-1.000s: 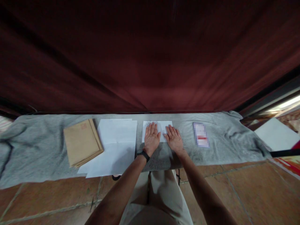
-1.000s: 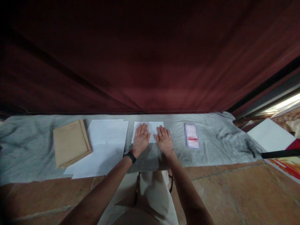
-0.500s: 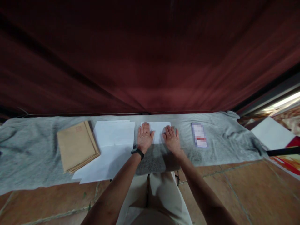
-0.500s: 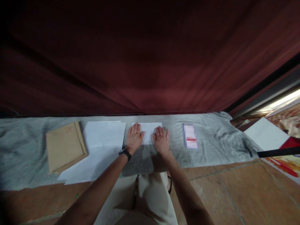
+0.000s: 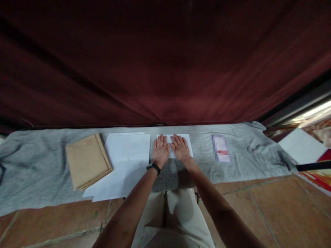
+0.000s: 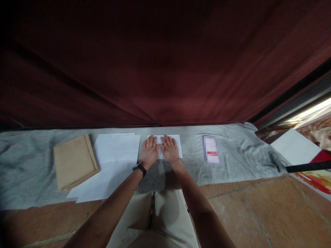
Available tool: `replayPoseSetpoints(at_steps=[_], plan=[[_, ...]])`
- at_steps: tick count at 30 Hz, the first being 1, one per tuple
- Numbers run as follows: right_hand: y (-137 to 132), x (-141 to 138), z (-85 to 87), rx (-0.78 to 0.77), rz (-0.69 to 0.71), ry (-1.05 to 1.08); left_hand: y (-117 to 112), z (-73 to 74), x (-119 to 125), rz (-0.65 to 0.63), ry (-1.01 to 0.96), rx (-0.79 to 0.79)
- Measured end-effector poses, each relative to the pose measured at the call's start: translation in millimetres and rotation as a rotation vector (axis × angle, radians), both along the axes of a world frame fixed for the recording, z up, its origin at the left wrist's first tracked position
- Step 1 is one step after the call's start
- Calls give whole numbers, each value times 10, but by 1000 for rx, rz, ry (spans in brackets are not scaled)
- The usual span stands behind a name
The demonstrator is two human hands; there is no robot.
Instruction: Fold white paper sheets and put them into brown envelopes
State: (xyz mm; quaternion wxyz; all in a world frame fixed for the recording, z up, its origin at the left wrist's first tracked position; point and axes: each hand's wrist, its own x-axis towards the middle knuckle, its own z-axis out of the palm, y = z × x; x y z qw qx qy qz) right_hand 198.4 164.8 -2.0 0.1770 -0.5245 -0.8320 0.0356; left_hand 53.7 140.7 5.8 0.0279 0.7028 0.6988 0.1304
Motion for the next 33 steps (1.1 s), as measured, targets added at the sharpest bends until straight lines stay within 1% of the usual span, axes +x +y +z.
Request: replayPoseSetpoints(at_steps=[5,9,12,15,18,20,23,24,26,29,33], plan=[[51,256,-14,11,-59,-38,-3,15,6,7,7,7],[39,434,-28,20,-79,-40,-1,-4,3,6,7,18],[15,559,-36,22,-94,-45,-6,-6,-18,33,1,30],[-5,633,-43,28,-108,-52,-37,34,-29,78,-3,33],[-16,646,-42,36,-109,-46,-109,103,54,106,-12,63],[-23,637,-30,40,-109,-42,-176,135,191,33,-34,91],[-34,626,-2,49,-104,-47,-276,124,456,-180,-75,91],[-36,626,5,51,-99,-52,-302,106,531,-212,-81,80],[-36,629,12,52,-95,-59,-340,63,617,-221,-77,54],[-30,634,1,47,-98,-49,-364,19,557,-161,-46,36],[-30,630,-16,44,-104,-39,-388,28,289,-80,-4,34]])
